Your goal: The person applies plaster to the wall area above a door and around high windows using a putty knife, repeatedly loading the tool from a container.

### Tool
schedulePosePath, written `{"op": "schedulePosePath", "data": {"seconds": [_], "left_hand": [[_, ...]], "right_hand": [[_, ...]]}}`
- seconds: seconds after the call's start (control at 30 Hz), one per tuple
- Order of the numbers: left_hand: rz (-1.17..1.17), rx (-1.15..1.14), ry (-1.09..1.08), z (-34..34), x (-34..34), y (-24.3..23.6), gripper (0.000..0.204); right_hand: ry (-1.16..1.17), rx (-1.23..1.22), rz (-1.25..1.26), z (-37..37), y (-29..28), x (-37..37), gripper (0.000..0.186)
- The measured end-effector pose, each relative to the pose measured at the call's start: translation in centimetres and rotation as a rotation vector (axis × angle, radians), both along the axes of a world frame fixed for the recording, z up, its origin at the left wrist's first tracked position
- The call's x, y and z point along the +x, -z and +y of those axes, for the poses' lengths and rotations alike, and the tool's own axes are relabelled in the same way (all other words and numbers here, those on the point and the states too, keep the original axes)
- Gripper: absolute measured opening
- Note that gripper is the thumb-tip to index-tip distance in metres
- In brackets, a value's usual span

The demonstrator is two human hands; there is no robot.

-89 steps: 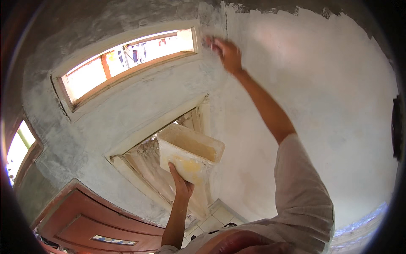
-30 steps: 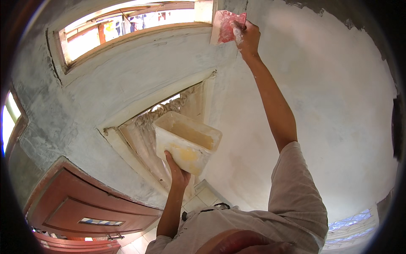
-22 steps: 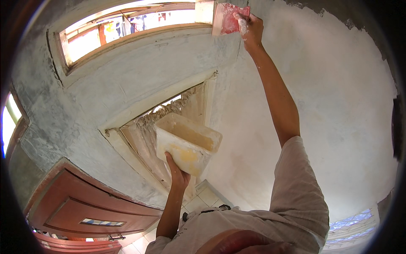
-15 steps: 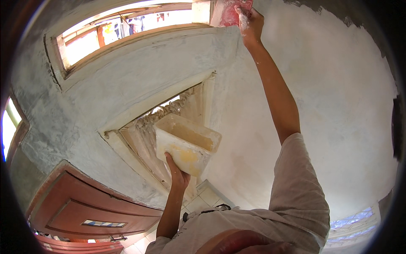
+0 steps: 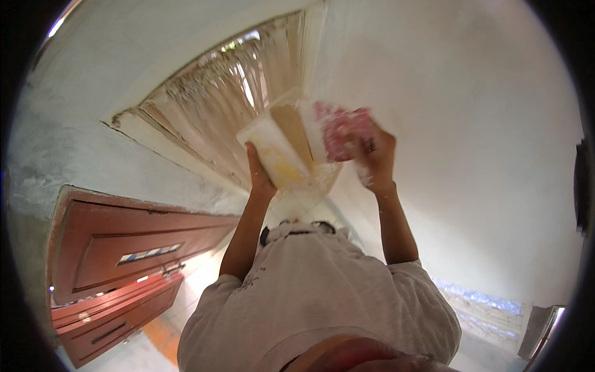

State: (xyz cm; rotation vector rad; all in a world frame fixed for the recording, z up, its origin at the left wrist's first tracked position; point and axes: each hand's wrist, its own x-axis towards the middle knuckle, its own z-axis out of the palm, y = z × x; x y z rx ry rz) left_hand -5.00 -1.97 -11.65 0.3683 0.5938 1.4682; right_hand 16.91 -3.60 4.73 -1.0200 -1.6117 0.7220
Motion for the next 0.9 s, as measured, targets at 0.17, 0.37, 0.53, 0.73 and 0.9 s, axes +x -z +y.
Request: {"op": "schedulePosePath", "data": {"seconds": [0.17,0.37,0.53,0.73,0.9], "left_hand": [[0.084,-0.149,0.176,-2.7,3.1,5.3,0.082],[-0.016,-0.266,0.366,-5.5,7.1,7.3,0.082],[-0.078,-0.146,0.557,-6.7,8.1,9.6,0.080],[0.012,-0.224,0.561,-8.4,9.3,10.0,0.076],[-0.044,-0.217,0.644,-8.7,9.7,10.6,0.079]], "right_hand": [[0.073,-0.304,-0.495,-3.1,6.6,-0.1,0.016],[0.320,-0.341,-0.450,-6.0,13.3,1.6,0.022],[0.107,-0.513,-0.333,-7.8,15.0,3.9,0.022],[0.309,-0.291,-0.372,-9.8,18.4,4.2,0.021],[0.261,-0.538,-0.269,-11.1,15.6,6.2,0.018]]}}
